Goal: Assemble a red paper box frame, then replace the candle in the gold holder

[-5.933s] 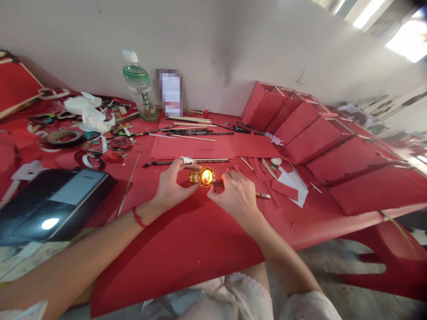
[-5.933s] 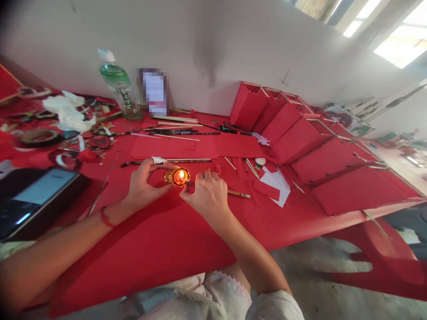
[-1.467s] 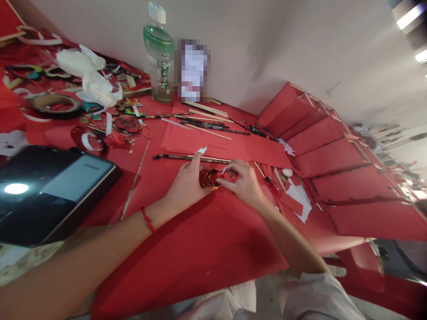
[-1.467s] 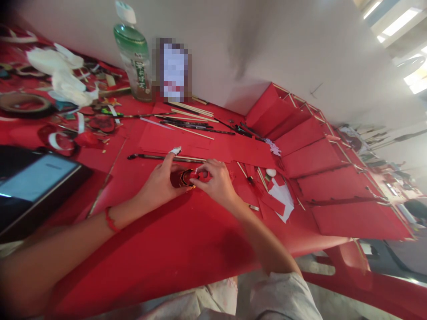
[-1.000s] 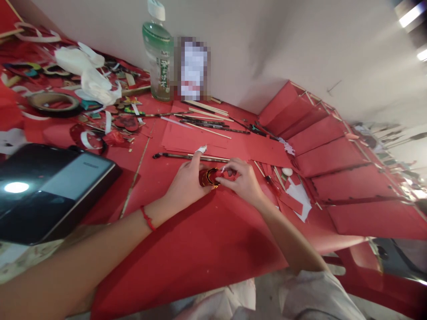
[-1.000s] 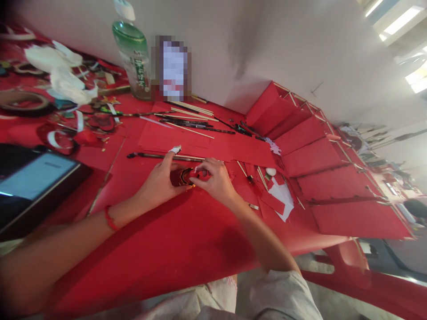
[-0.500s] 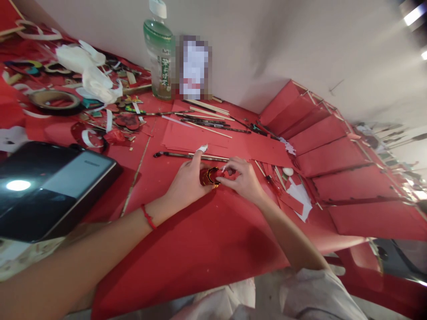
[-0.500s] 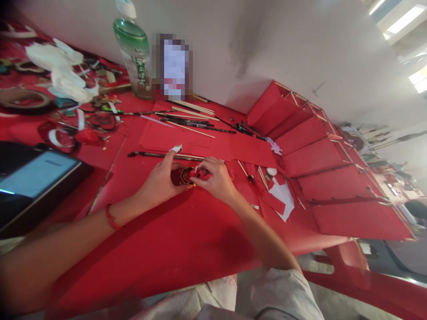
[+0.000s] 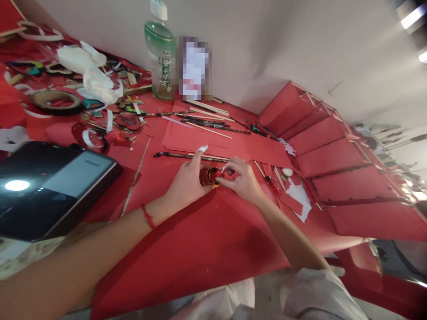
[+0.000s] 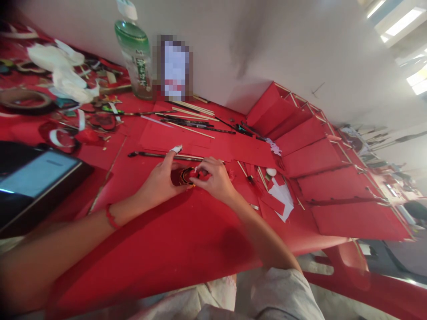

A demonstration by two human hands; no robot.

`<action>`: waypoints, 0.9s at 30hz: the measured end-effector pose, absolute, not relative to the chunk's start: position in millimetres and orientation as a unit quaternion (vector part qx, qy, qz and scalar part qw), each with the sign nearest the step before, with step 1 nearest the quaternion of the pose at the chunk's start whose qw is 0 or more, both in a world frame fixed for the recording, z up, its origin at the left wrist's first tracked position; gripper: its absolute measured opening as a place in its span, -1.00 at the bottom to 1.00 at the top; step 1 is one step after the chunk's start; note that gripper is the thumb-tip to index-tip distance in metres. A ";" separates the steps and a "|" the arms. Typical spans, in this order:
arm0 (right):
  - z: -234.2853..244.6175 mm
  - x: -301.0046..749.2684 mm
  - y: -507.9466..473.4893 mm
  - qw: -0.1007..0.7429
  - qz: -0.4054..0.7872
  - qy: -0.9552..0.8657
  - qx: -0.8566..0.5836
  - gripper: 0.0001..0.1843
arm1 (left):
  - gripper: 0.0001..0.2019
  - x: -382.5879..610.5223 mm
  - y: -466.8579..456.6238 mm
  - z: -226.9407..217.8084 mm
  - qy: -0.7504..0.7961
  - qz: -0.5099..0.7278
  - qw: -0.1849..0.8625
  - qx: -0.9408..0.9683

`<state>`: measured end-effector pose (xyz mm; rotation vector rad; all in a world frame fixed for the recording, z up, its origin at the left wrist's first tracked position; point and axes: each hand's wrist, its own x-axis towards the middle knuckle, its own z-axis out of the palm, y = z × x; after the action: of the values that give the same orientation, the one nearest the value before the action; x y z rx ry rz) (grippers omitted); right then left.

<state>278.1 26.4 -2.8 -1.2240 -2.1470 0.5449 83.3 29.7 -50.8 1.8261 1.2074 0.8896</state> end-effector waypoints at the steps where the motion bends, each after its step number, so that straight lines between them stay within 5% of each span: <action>1: -3.2 278.1 26.6 0.304 0.204 -0.811 -0.457 -0.77 | 0.03 83.2 29.7 -51.3 0.472 0.350 0.377 0.716; 18: 2.0 284.0 26.2 0.263 0.170 -0.817 -0.484 -0.76 | 0.05 82.6 29.8 -56.2 0.461 0.358 0.354 0.730; 22: 16.6 293.1 21.5 0.309 0.151 -0.795 -0.500 -0.61 | 0.05 82.5 29.7 -58.1 0.465 0.359 0.351 0.729; 27: 20.8 302.7 18.7 0.333 0.163 -0.785 -0.497 -0.70 | 0.04 82.1 29.5 -55.3 0.472 0.352 0.354 0.726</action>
<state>302.7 18.7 20.8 -1.2987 -2.0496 0.4263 82.1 29.5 -55.3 1.8778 1.2211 0.9111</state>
